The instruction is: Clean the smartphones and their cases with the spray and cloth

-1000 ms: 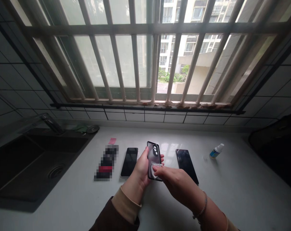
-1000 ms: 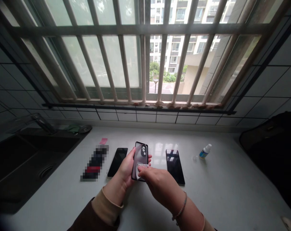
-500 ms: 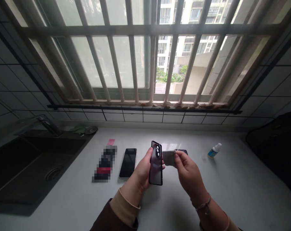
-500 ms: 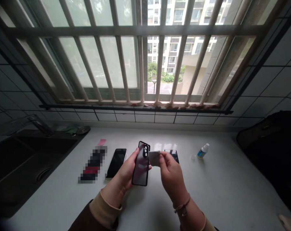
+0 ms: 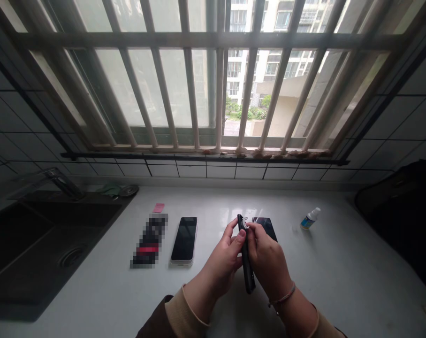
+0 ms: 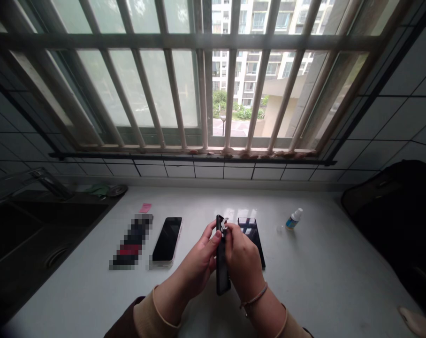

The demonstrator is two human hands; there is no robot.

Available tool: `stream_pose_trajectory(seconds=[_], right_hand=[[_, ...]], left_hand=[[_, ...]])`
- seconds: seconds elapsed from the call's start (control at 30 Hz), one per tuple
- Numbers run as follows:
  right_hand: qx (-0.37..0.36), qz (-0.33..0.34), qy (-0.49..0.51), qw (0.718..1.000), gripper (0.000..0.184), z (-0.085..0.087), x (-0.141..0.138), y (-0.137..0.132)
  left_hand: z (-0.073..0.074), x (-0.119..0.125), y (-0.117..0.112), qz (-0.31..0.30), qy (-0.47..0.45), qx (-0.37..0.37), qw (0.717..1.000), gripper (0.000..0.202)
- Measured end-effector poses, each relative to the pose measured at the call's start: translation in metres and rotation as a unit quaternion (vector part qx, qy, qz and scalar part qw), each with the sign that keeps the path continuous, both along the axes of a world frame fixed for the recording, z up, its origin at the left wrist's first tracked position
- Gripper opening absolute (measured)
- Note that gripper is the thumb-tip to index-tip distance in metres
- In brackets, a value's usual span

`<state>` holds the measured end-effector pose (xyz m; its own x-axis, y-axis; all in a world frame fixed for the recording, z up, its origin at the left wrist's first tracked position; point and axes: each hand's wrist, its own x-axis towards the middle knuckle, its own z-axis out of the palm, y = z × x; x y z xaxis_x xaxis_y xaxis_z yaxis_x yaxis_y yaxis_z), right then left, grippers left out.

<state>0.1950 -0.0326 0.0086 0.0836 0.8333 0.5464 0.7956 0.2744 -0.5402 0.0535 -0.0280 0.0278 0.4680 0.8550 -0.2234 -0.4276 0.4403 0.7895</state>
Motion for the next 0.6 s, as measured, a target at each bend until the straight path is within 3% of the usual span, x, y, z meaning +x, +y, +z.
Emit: stream_pose_trajectory(seconds=[0.23, 0.6], right_hand=[[0.025, 0.015, -0.042, 0.999, 0.031, -0.001, 0.000, 0.003], [0.029, 0.122, -0.082, 0.989, 0.026, 0.003, -0.001, 0.001]], left_hand=[[-0.002, -0.001, 0.001, 0.009, 0.005, -0.011, 1.000, 0.075], [0.002, -0.009, 0.011, 0.086, 0.003, -0.010, 0.996, 0.075]])
